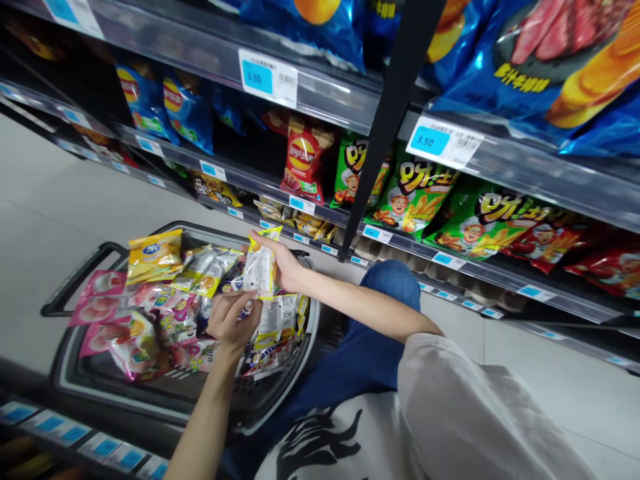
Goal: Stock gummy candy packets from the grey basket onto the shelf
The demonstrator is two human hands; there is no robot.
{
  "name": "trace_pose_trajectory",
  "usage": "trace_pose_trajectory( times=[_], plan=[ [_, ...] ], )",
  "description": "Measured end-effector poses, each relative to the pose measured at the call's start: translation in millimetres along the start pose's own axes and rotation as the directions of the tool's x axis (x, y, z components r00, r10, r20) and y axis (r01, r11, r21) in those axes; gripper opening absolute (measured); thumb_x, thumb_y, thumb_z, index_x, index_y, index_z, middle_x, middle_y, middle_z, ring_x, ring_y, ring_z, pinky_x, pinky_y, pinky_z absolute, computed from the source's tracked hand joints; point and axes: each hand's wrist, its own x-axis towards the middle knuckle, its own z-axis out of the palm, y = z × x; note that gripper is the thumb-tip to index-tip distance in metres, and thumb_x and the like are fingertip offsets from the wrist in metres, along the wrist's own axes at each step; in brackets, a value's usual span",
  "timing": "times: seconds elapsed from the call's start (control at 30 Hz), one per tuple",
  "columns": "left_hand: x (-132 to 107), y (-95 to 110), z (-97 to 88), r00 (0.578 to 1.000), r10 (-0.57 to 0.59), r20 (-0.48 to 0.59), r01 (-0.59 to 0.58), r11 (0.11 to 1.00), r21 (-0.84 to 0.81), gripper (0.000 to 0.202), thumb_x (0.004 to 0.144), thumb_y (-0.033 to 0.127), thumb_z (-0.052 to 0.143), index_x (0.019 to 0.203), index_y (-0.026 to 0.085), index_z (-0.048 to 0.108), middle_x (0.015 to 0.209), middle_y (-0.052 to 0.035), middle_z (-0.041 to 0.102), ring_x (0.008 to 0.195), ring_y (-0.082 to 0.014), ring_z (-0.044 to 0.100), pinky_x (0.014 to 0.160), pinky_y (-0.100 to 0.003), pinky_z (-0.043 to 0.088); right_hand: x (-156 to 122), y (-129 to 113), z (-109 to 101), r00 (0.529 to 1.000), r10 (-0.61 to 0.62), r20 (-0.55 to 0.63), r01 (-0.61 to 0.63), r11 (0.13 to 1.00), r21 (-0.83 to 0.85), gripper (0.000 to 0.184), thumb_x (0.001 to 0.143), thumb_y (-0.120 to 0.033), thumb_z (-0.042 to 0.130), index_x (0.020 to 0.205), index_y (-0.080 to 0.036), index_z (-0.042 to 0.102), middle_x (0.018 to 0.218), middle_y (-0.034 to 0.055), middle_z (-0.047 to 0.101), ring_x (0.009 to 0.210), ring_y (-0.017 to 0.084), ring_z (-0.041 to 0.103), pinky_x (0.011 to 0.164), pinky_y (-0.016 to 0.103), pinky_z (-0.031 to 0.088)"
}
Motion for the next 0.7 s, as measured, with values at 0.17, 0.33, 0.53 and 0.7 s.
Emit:
trace_pose_trajectory(
  times=[0.17, 0.33, 0.53, 0.7],
  plan=[
    [-4.7, 0.8, -0.2, 0.993, 0.024, 0.119, -0.022, 0.999, -0.024, 0.028, 0.084, 0.016, 0.074, 0.109, 0.017, 0.060, 0.078, -0.0032, 0.068, 0.075, -0.0182, 0.066, 0.075, -0.030, 0.050, -7.5, 7.9, 2.1, 0.992, 0.088, -0.093, -0.094, 0.994, -0.058, 0.043, 0.082, -0.052, 0.086, 0.101, -0.017, 0.069, 0.088, 0.0025, 0.070, 0.083, 0.020, 0.067, 0.075, 0.032, 0.057],
    [-2.1, 5.6, -4.3, 0.974, 0.099, 0.205, -0.086, 0.994, -0.072, 0.017, 0.088, 0.015, 0.068, 0.088, 0.020, 0.052, 0.071, -0.0016, 0.061, 0.069, -0.0167, 0.060, 0.070, -0.028, 0.046, -19.9, 17.5, 3.5, 0.995, 0.056, -0.080, -0.063, 0.994, -0.086, 0.032, 0.077, -0.036, 0.092, 0.092, -0.017, 0.072, 0.087, 0.0002, 0.069, 0.085, 0.016, 0.064, 0.074, 0.026, 0.051],
    [-3.0, 5.9, -7.9, 0.995, 0.079, 0.057, -0.075, 0.995, -0.067, 0.025, 0.089, 0.010, 0.066, 0.078, 0.020, 0.046, 0.064, -0.0007, 0.056, 0.060, -0.0139, 0.052, 0.061, -0.024, 0.043, -28.9, 24.3, 3.9, 0.998, 0.059, -0.014, -0.060, 0.990, -0.124, 0.035, 0.067, -0.031, 0.098, 0.089, -0.017, 0.074, 0.085, 0.0007, 0.069, 0.082, 0.016, 0.062, 0.073, 0.025, 0.049],
    [-2.8, 5.1, -11.8, 0.987, 0.156, -0.025, -0.158, 0.983, -0.090, 0.034, 0.088, 0.011, 0.067, 0.070, 0.021, 0.040, 0.058, 0.0004, 0.051, 0.054, -0.0122, 0.049, 0.057, -0.025, 0.040, -30.9, 32.3, 1.1, 0.981, 0.177, -0.081, -0.188, 0.970, -0.157, 0.041, 0.061, -0.038, 0.101, 0.083, -0.019, 0.073, 0.083, -0.0004, 0.070, 0.075, 0.014, 0.059, 0.064, 0.023, 0.045]
  ],
)
